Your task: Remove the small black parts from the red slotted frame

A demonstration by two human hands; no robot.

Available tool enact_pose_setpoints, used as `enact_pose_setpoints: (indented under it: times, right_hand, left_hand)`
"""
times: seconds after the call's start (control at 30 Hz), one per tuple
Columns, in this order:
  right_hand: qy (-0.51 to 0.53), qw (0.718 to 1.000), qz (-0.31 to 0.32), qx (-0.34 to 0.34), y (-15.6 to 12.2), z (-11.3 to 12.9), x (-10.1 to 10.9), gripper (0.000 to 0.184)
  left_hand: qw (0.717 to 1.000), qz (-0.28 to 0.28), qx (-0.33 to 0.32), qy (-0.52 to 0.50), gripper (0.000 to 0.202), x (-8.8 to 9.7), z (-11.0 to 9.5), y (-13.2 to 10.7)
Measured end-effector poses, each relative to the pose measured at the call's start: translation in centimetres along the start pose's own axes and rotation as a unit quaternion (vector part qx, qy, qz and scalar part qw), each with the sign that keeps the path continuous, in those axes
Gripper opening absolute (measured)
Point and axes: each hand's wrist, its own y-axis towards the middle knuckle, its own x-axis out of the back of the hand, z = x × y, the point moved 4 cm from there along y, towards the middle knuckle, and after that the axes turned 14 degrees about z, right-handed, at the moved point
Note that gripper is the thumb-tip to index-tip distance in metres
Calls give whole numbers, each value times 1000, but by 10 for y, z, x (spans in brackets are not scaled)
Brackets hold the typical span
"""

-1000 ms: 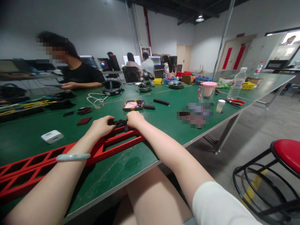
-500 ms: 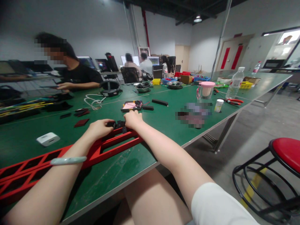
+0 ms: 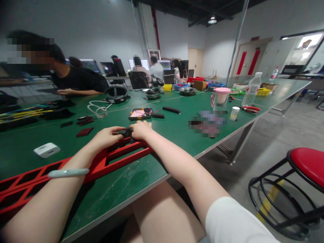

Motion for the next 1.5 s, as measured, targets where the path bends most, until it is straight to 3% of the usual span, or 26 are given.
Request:
enact_pose_setpoints:
  times: [0.13,0.37,0.63,0.73,0.83,0.93,1.03,1.23,1.5]
  right_hand:
    - [18,999,22,-27,6,-6,-2,31]
    - [15,999,-22,24,17,-6,0,28]
    - [143,988,-39,33,19,-9,3,26]
    - [165,983,-73,24,17,-12,7,27]
    - [145,985,-92,-19,18,-19,7,28]
    - [98,992,-58,-55,24,-22,1,34]
    - [64,997,9,-32,31,-17,-7,38]
    - [86,995,50,29,34,-7,-9,36]
    - [119,991,-6,58,28,-6,-2,29]
  left_hand:
    - [999,-22,3,29,50,0,-2,1]
    - [997,32,-50,52,42,-7,-5,9]
    - [997,2,-64,-45,44,-8,-8,15]
    - [997,-42,-27,-64,44,-1,-8,9]
    - [997,-74,24,-9,37,7,-7,3]
    - [995,-69,67,26,39,8,-1,6]
    - [996,-31,85,9,45,2,5,18]
    - [1000,28,-2,-3,43,-11,-13,22]
    - [995,-18,-82,-44,44,-10,-19,12]
